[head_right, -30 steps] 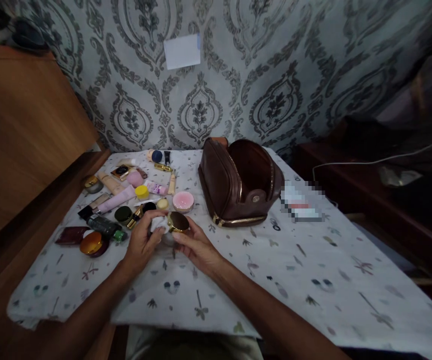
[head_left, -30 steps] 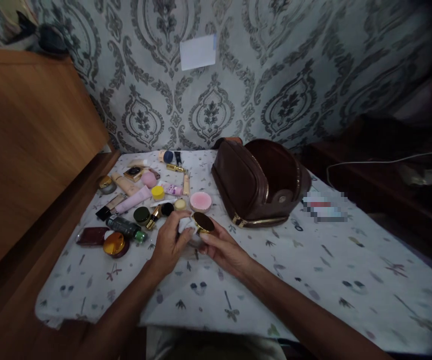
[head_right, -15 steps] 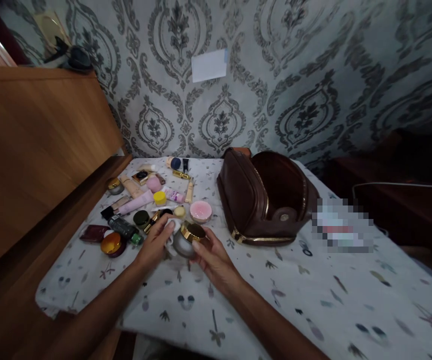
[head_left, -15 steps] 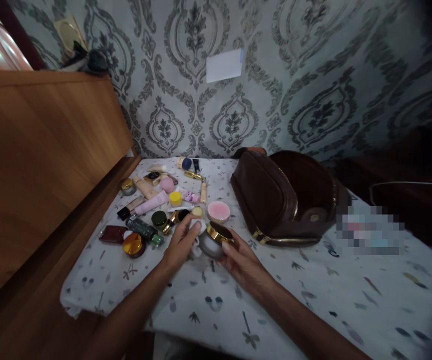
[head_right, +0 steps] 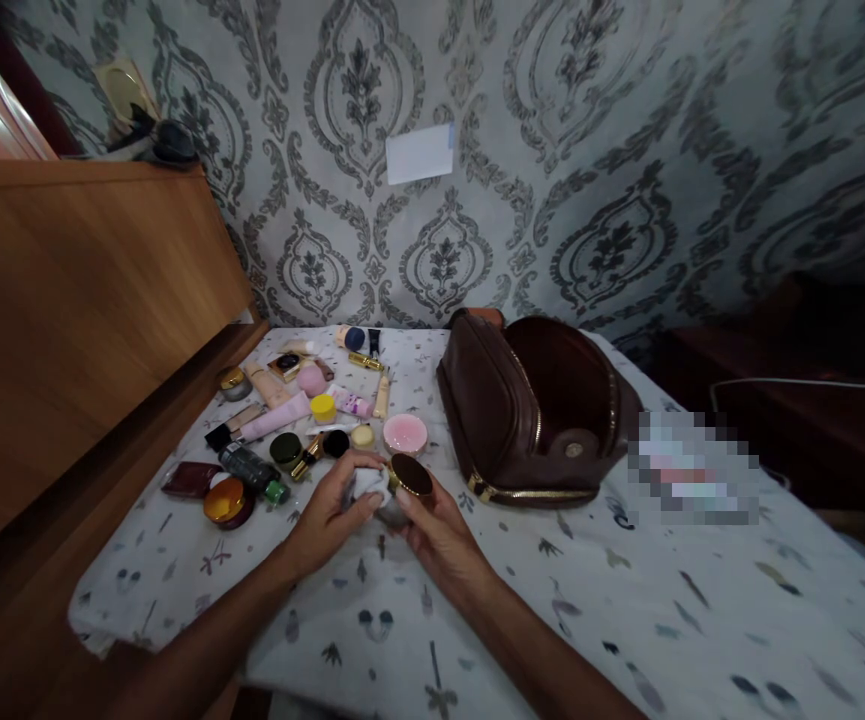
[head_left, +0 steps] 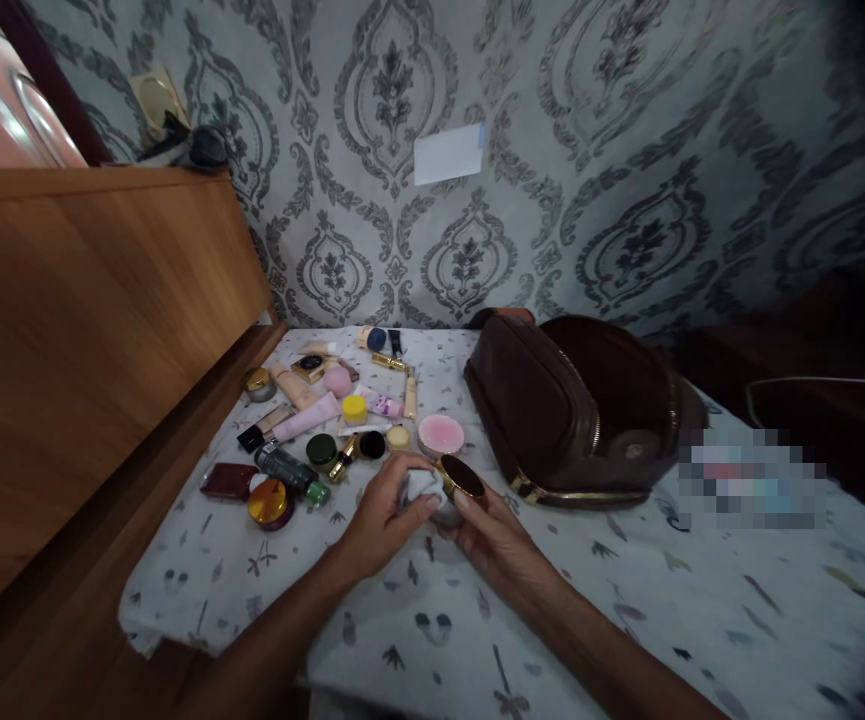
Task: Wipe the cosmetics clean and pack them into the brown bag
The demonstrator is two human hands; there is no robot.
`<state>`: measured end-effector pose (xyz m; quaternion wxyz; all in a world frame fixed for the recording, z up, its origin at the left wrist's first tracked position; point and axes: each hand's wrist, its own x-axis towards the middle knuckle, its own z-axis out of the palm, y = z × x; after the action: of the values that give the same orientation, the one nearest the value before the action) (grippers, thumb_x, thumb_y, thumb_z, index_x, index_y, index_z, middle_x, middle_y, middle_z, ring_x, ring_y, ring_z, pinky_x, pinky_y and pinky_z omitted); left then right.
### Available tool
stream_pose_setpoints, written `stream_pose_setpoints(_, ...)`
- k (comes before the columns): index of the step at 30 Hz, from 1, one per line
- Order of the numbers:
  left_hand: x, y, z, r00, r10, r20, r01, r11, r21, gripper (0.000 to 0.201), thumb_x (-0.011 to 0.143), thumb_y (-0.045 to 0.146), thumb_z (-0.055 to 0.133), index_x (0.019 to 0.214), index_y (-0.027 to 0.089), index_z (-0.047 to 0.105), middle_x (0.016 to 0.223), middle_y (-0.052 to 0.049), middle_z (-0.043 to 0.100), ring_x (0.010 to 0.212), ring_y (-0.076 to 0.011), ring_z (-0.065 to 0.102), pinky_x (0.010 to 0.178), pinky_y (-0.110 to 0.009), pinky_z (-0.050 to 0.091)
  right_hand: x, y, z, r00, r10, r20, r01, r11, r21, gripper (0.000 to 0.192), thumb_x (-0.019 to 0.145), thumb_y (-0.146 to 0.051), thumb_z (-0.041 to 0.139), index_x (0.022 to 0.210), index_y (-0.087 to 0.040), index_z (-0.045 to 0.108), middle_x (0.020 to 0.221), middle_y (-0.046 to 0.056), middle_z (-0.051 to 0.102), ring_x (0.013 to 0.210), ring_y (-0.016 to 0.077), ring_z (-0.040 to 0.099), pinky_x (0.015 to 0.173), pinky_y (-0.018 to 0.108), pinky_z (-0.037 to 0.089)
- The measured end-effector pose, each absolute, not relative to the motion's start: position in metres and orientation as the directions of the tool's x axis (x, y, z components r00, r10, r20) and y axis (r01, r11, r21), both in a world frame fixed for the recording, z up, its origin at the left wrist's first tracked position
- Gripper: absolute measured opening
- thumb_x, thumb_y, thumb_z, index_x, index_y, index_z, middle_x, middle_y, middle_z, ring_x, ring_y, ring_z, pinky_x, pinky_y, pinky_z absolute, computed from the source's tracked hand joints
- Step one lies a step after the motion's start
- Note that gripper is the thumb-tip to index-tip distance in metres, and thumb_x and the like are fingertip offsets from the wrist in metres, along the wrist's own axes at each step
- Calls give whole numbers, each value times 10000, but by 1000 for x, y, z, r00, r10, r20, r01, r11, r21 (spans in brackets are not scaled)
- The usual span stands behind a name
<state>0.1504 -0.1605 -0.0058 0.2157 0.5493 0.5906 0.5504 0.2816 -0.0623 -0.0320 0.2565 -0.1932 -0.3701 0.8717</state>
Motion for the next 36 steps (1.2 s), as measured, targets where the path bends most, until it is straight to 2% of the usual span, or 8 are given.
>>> stream_pose_setpoints(6,143,-159,-12,-366,920,142,156,-89,984,389,921,552,515,1114,214,527,1047,-43,604,1018,-221,561,901,-334,444,286,-65,-26,-817,564,-117,-276,-561,-780,525,654,-386,881,1131,-252,704,1170,69,696,1066,240,624,817,323,514)
stream_pose_setpoints(11,140,-159,-9,-327,940,97,100,-68,993,482,835,635,593,1079,227,515,1030,-33,575,990,-217,549,883,-321,448,286,-68,-22,-824,556,-110,-288,-577,-764,661,647,-358,892,1253,-341,628,1290,35,649,1167,224,602,996,367,459)
stream_pose_setpoints(17,147,-159,-13,-384,907,174,86,-153,985,505,789,578,686,1099,223,505,1008,-24,547,970,-204,534,876,-304,443,282,-68,-27,-759,643,-97,-364,-544,-756,421,648,-388,894,1006,-290,695,1119,26,707,1042,196,644,985,353,477)
stream_pose_setpoints(21,150,-159,-16,-389,891,236,173,-181,968,451,842,516,650,1141,225,478,1048,-32,571,989,-206,544,880,-302,440,280,-65,-27,-760,644,-83,-389,-554,-736,350,684,-370,874,970,-278,696,1024,12,721,950,175,661,914,320,509)
stream_pose_setpoints(26,152,-161,-17,-382,886,262,381,-107,918,361,930,439,548,1190,214,436,1075,-58,600,984,-219,567,883,-343,437,280,-62,-24,-776,621,-109,-379,-598,-706,324,743,-394,825,1021,-261,726,1060,17,727,902,161,661,814,278,528)
stream_pose_setpoints(30,154,-162,-17,-312,891,329,519,-130,845,362,954,398,513,1247,208,422,1224,-114,575,1137,-256,545,981,-395,413,280,-63,-25,-792,598,-124,-359,-620,-697,354,750,-409,815,1061,-262,730,1058,17,733,939,169,656,818,275,516)
stream_pose_setpoints(33,155,-162,-17,-312,896,316,498,-129,858,364,959,407,498,1252,205,424,1222,-117,584,1122,-252,559,975,-396,427,281,-65,-24,-790,601,-123,-363,-619,-696,397,729,-380,831,1088,-246,725,1087,28,731,1007,185,649,889,289,495)
stream_pose_setpoints(36,153,-160,-19,-382,889,253,402,-86,912,338,971,448,458,1215,214,455,1151,-82,622,1045,-227,588,940,-372,455,282,-66,-22,-812,568,-135,-340,-648,-682,420,726,-345,833,1118,-268,703,1101,18,729,950,178,664,833,289,507)
